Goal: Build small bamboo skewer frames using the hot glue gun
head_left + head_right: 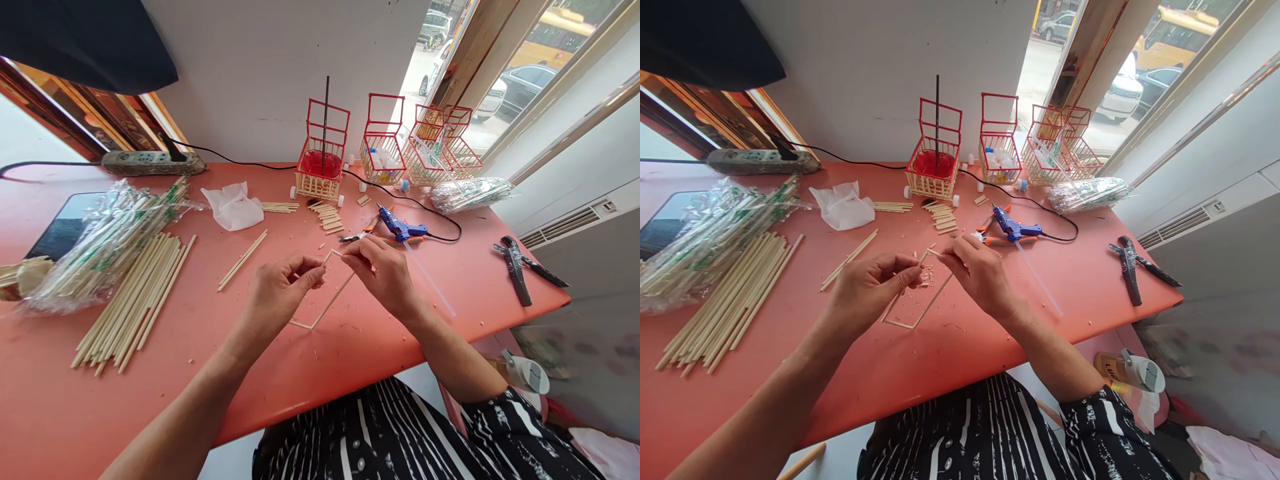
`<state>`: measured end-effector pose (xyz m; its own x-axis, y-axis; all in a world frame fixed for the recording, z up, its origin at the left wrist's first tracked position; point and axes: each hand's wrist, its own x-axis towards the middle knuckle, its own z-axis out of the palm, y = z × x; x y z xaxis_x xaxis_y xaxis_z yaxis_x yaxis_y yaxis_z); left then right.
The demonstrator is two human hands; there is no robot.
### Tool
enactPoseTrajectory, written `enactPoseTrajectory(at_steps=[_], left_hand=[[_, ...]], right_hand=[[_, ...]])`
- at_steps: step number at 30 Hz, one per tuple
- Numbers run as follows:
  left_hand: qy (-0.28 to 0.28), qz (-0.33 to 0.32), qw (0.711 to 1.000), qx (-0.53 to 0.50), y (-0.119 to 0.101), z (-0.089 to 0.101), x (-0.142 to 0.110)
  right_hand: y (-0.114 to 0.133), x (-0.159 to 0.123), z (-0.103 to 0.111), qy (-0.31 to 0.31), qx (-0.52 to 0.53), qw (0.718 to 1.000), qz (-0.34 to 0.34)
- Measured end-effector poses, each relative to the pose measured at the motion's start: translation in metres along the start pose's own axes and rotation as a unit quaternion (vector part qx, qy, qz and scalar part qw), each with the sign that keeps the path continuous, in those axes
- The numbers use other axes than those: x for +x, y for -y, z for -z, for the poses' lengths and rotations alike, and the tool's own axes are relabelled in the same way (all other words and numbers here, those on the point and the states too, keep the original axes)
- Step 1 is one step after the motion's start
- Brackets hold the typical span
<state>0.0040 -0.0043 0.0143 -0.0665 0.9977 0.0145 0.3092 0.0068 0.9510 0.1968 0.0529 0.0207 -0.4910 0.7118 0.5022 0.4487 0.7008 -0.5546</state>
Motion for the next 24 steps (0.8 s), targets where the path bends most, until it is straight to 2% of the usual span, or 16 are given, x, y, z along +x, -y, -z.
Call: enactPoseTrajectory(at_steps=[24], left_hand=[[0.001, 0.002, 1.0, 0.009, 0.0002, 0.0008, -0.0002]], right_hand=[[-0.0013, -0.0004, 0.0004, -0.007, 0.0, 1.0, 0.017]])
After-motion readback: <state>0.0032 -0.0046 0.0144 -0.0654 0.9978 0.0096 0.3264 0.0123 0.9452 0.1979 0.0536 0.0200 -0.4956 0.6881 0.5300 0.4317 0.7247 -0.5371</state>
